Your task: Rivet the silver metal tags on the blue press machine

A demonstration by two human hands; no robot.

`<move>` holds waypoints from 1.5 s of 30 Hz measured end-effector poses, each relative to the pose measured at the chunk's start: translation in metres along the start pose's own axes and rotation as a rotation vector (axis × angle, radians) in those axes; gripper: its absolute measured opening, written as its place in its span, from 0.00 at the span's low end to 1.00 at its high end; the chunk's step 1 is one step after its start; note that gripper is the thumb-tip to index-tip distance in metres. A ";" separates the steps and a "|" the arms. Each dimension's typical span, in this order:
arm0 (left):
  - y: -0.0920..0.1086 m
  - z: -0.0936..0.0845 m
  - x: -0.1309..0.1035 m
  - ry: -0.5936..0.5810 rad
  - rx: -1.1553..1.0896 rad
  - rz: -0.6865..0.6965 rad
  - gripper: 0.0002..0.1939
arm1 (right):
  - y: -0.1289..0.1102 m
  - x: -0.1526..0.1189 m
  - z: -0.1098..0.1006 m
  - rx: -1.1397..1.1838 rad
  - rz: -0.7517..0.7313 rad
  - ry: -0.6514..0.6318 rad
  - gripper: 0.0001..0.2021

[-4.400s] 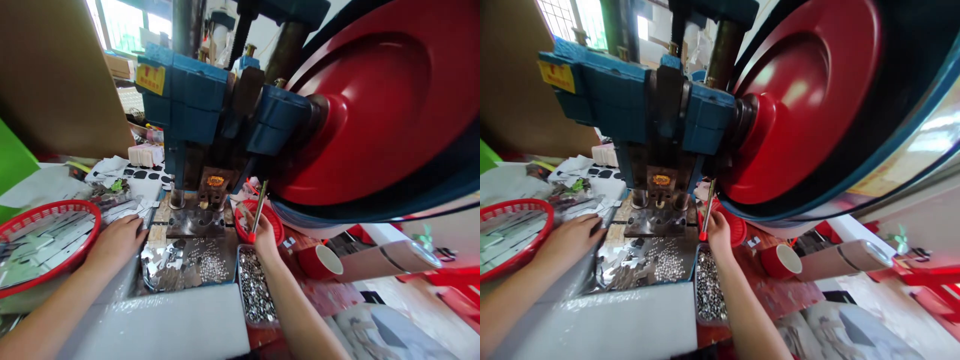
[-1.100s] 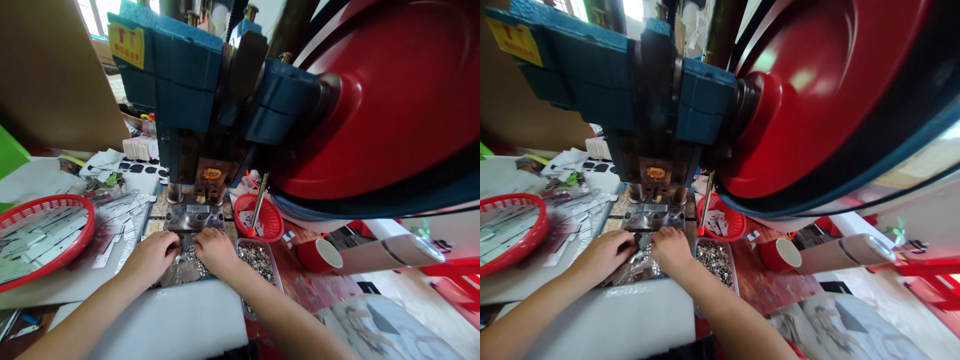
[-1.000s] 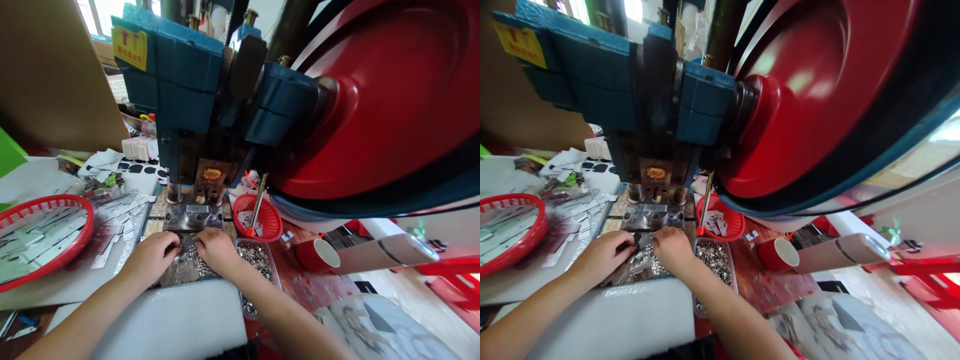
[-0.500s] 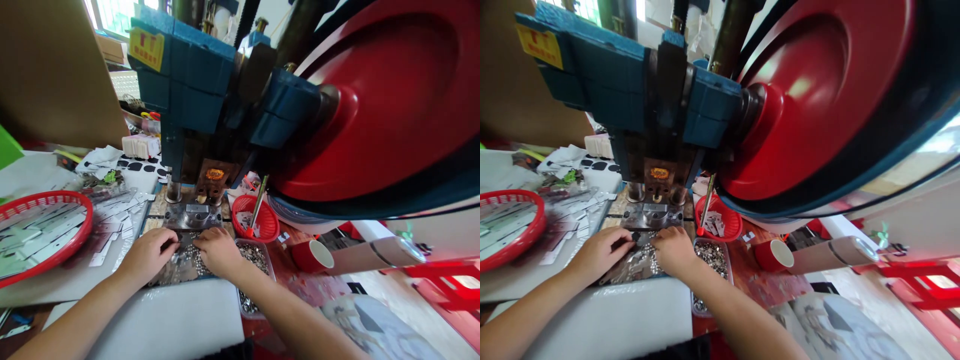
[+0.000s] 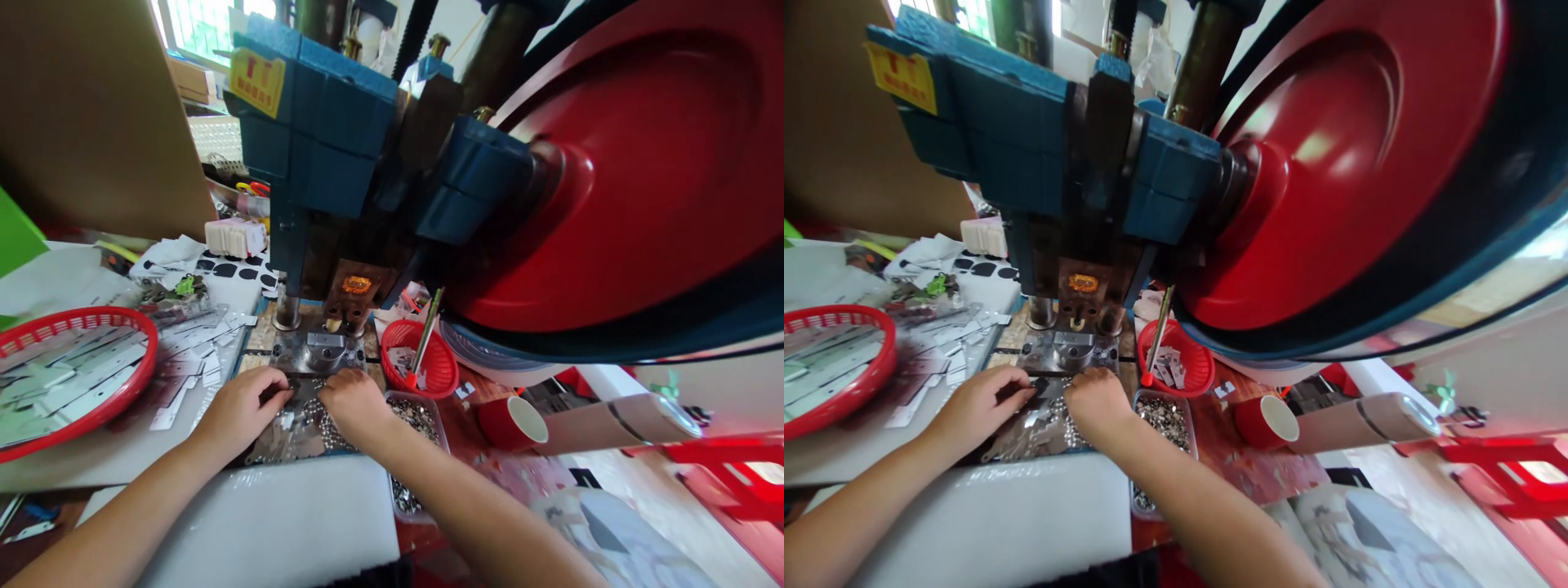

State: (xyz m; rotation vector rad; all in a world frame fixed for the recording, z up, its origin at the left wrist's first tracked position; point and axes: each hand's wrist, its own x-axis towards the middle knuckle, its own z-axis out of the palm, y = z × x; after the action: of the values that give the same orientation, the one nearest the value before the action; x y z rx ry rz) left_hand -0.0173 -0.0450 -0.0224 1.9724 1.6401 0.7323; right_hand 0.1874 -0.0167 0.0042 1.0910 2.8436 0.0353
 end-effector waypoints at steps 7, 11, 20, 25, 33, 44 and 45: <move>0.000 -0.002 -0.001 0.038 -0.015 0.009 0.09 | -0.007 0.005 -0.004 -0.142 -0.140 -0.034 0.06; -0.001 -0.001 -0.001 0.044 -0.021 0.017 0.07 | -0.004 0.003 0.003 -0.159 -0.120 -0.019 0.07; 0.005 -0.002 -0.003 0.008 -0.087 -0.012 0.08 | 0.002 0.000 0.015 -0.095 -0.028 0.026 0.07; 0.012 -0.003 -0.005 -0.124 -0.284 -0.117 0.12 | 0.011 0.001 0.016 0.065 0.082 0.087 0.07; 0.024 0.002 -0.011 -0.288 -0.108 0.023 0.11 | 0.007 0.003 0.015 0.024 0.061 0.063 0.06; 0.018 0.001 -0.009 -0.194 -0.128 -0.014 0.10 | -0.001 0.006 0.014 0.019 0.125 0.059 0.05; 0.018 0.001 -0.009 -0.188 -0.133 -0.016 0.10 | -0.001 0.006 0.014 0.029 0.137 0.054 0.05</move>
State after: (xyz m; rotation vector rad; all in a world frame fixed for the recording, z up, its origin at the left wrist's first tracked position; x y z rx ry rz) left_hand -0.0047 -0.0567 -0.0126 1.8709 1.4572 0.6127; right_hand 0.1834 -0.0141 -0.0105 1.3093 2.8194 0.0338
